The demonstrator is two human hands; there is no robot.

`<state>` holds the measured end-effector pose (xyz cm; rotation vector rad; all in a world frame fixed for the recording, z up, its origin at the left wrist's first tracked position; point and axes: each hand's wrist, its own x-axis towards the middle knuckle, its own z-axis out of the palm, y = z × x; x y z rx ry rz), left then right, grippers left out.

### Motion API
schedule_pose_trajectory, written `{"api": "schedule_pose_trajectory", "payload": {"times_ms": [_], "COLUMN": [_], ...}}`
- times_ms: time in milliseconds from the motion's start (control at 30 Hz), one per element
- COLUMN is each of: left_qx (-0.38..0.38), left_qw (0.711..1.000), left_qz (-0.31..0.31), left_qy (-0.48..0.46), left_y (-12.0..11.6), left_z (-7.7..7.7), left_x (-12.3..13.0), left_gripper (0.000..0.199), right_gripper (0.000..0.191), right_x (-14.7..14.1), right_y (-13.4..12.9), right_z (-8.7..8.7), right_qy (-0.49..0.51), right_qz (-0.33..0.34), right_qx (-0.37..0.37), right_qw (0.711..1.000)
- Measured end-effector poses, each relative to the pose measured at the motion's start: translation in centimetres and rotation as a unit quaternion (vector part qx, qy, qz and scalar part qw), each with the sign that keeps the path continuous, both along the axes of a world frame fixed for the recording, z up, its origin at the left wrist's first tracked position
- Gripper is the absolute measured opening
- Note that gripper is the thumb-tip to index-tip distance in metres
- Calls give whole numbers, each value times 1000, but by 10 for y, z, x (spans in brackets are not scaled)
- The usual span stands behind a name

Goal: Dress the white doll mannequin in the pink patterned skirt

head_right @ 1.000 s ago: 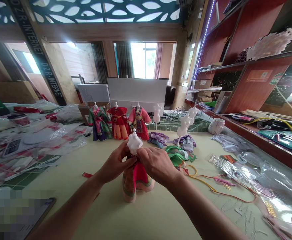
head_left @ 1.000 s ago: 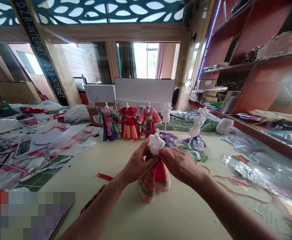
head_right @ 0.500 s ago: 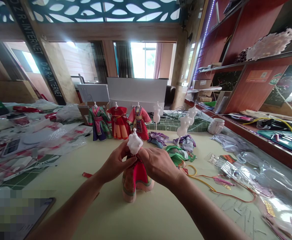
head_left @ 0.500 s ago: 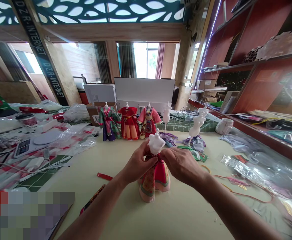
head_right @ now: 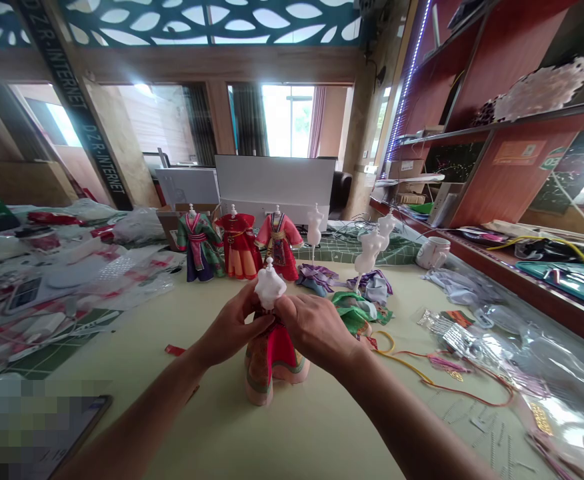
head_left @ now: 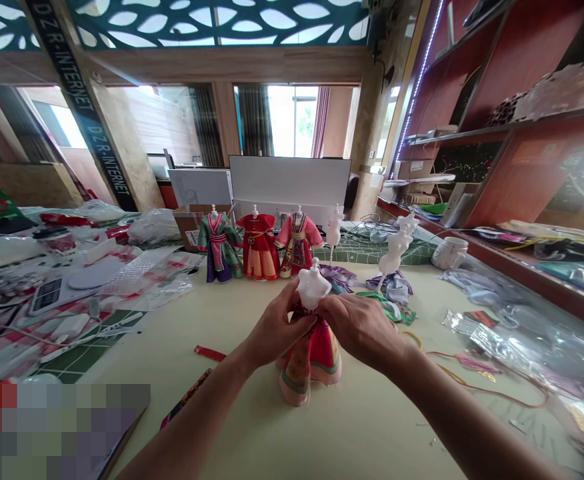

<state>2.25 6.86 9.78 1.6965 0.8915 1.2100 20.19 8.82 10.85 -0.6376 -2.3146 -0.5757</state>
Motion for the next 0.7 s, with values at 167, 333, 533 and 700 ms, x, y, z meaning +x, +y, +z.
{"api": "schedule_pose_trajectory", "payload": {"times_ms": [167,333,533,700], "left_qx": [-3,2,8,9], "left_qw": [1000,1000,1000,1000], "left_qz": [2,-1,0,-1], "left_qy": [1,6,6,7], "left_y": [0,1,1,2], "left_z": [0,1,2,1], "left_x": [0,0,0,0], "left_gripper": [44,42,39,35], "right_gripper": [17,16,15,13], "right_x": [-2,-3,-3,-4], "right_y": [-1,-3,-2,-2], "right_z": [-2,-2,-4,-3], "right_qy": [18,30,34,32], "right_qz": [8,5,2,-9], "right_qx": [13,24,24,19], "right_qw": [1000,999,999,999]}}
